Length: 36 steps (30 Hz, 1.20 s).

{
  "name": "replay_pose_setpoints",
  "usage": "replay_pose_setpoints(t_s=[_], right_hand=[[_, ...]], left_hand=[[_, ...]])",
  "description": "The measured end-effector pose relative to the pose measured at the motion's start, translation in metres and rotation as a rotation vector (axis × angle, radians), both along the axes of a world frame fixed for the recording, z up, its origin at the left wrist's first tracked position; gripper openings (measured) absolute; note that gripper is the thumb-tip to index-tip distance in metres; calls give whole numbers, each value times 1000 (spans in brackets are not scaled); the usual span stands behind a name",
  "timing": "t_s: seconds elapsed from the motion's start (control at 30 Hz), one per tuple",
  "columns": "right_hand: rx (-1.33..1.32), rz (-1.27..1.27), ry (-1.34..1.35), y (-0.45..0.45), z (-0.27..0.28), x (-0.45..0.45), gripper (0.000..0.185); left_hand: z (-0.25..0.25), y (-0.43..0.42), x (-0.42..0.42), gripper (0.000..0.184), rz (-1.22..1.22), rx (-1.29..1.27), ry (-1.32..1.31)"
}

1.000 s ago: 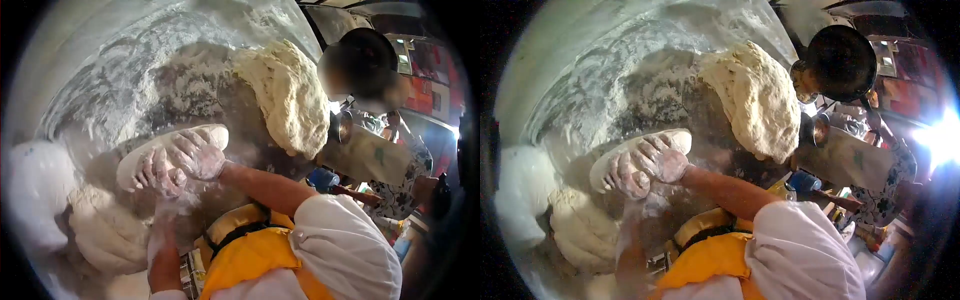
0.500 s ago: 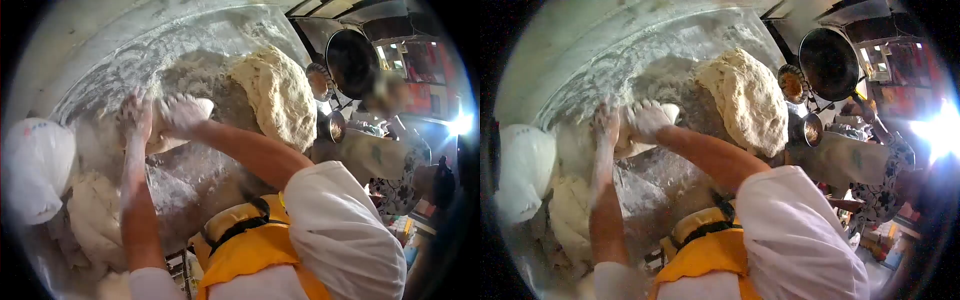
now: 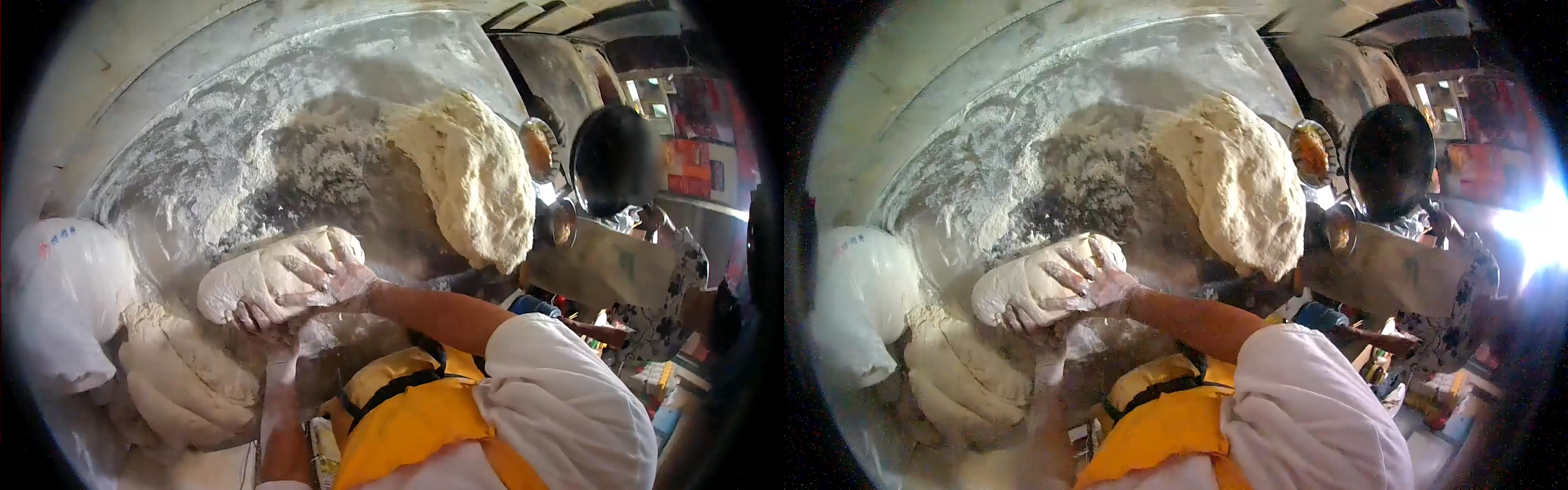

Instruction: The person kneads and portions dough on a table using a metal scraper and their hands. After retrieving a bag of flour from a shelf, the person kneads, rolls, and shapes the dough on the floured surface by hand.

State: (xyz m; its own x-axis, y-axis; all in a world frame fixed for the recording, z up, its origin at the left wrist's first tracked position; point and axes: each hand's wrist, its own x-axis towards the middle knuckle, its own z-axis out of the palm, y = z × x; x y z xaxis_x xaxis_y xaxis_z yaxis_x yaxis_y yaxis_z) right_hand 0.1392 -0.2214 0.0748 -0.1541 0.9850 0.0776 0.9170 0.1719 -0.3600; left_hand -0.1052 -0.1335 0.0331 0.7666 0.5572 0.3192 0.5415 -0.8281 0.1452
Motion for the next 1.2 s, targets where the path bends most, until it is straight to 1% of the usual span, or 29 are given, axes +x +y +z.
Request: replay_pose_setpoints(t_s=[0.07,0.1,0.13,0.17,0.2,0.23,0.3,0.37,0.4,0.43,0.47,0.5,0.57,0.6,0.63,0.67,0.7,0.73,0.77,0.8,0.87,0.9,0.93,0.97,1.0,1.07,1.13,1.17,1.2], right_hand=[[89,-59,70,30,-2,15,66],[54,-95,54,44,-5,21,66],[22,-126,41,57,-6,27,67],[-10,-115,72,72,9,35,69],[-61,-129,0,78,-1,37,71],[-117,-154,28,89,1,40,81],[-226,-228,131,110,13,49,100],[-337,-353,260,129,36,50,112],[-399,-432,308,137,54,47,117],[-514,-556,459,142,81,39,109],[-618,-597,705,136,103,42,102],[-626,-617,888,124,98,35,90],[-538,-644,1264,91,48,-9,67],[-500,-680,1390,69,37,-31,57],[-479,-716,1464,48,31,-49,46],[-392,-784,1556,32,37,-68,56],[-574,-720,1311,0,-12,-59,67],[-601,-738,1198,-4,14,-47,72],[-631,-752,1086,-6,44,-34,78],[-383,-830,1132,-10,48,-31,78],[-119,-857,774,23,36,-5,80],[15,-857,666,50,24,7,83],[145,-851,564,80,9,13,86],[-51,-896,676,119,33,13,89],[-122,-871,486,140,30,13,87],[-151,-824,541,164,17,28,75],[-102,-802,504,177,1,37,71],[-33,-784,474,182,-2,40,68],[-19,-787,471,188,-2,43,68]], left_hand=[[-7,19,8,88,90,6,7],[0,23,10,92,131,-105,105],[-6,35,26,92,93,37,114],[-9,47,44,92,65,186,119],[-16,50,52,90,121,-155,-140],[-21,53,57,88,174,-486,-416],[1,84,68,85,203,-513,-342],[23,133,85,89,131,-228,58],[20,154,91,96,65,-238,89],[26,162,98,104,102,106,182],[35,157,101,108,119,282,232],[46,152,104,112,148,460,276],[64,138,117,112,523,-270,-135],[84,112,123,122,710,-653,36],[85,99,121,120,603,-749,44],[83,88,118,117,491,-844,62],[85,72,120,115,453,-744,189],[87,54,124,113,415,-653,313],[82,41,125,108,385,-530,102],[71,38,129,105,317,-456,90],[13,37,139,96,341,-338,117],[58,44,137,90,115,-201,140],[72,46,153,90,165,-257,263],[65,51,158,90,243,-366,323],[56,58,159,90,317,-477,388],[38,87,169,88,335,-522,425],[15,99,176,85,359,-561,440],[-7,98,173,83,397,-494,264],[-10,101,172,81,423,-422,85]])
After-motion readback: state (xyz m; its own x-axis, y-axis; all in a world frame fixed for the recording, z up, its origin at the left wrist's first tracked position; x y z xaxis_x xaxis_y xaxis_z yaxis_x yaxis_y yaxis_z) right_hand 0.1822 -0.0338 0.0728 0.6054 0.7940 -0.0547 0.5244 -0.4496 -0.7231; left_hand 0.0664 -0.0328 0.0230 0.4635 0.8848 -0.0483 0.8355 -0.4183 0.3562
